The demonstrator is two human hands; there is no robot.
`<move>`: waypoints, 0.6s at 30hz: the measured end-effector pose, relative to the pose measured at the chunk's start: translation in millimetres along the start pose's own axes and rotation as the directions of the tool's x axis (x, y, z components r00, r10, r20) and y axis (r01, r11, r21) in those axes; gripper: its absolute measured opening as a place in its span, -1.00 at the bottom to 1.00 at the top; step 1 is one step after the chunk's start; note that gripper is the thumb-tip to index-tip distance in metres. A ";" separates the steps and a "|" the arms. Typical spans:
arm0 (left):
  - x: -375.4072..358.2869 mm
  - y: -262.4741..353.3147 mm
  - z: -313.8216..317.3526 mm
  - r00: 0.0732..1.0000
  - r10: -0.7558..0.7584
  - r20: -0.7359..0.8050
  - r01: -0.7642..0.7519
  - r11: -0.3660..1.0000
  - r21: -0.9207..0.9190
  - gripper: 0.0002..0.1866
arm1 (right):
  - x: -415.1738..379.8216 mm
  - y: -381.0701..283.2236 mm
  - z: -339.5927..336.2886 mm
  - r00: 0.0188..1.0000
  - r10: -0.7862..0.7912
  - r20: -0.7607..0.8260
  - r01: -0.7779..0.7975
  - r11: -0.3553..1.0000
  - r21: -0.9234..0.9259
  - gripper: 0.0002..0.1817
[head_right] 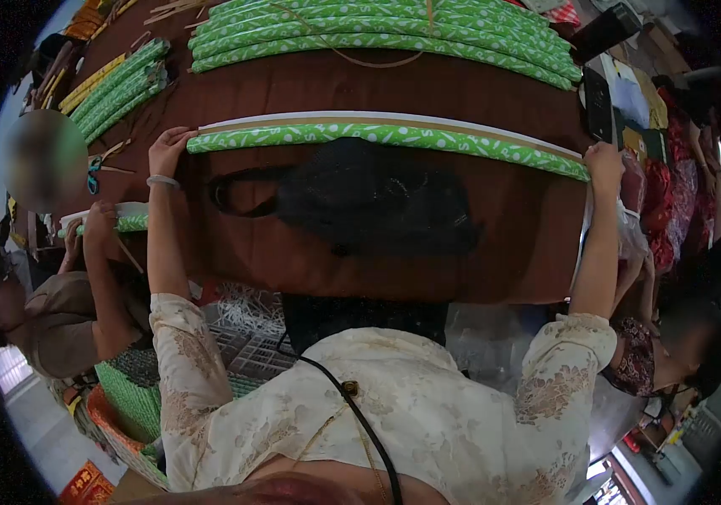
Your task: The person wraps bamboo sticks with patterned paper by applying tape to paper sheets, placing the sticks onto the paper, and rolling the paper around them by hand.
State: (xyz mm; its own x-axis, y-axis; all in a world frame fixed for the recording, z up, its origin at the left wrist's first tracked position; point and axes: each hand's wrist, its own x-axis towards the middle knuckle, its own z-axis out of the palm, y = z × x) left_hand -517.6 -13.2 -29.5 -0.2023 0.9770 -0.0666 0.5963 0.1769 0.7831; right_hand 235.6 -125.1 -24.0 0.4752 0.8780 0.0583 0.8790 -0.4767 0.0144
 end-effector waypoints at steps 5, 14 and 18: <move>2.9 -2.6 -2.2 0.999 0.040 0.013 -0.039 0.998 -0.041 -0.74 | 0.0 -3.3 -2.4 0.999 0.035 0.015 -0.034 0.997 -0.069 -0.77; 11.4 -14.3 -3.1 0.999 0.037 0.012 -0.036 0.998 -0.049 -0.72 | -8.0 -14.7 -4.1 0.984 -0.090 -0.157 0.076 0.993 -0.091 -0.77; 13.6 -19.0 -0.6 0.999 0.037 0.026 -0.034 0.994 -0.108 -0.72 | -9.4 -14.7 -4.3 0.980 -0.080 -0.182 0.072 0.996 -0.050 -0.78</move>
State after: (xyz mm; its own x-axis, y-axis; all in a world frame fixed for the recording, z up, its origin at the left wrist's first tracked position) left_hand -532.1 -3.4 -44.8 -0.1601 0.9856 -0.0538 0.5158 0.1300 0.8468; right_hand 218.0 -126.6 -20.5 0.3879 0.8906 0.2373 0.9078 -0.4137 0.0685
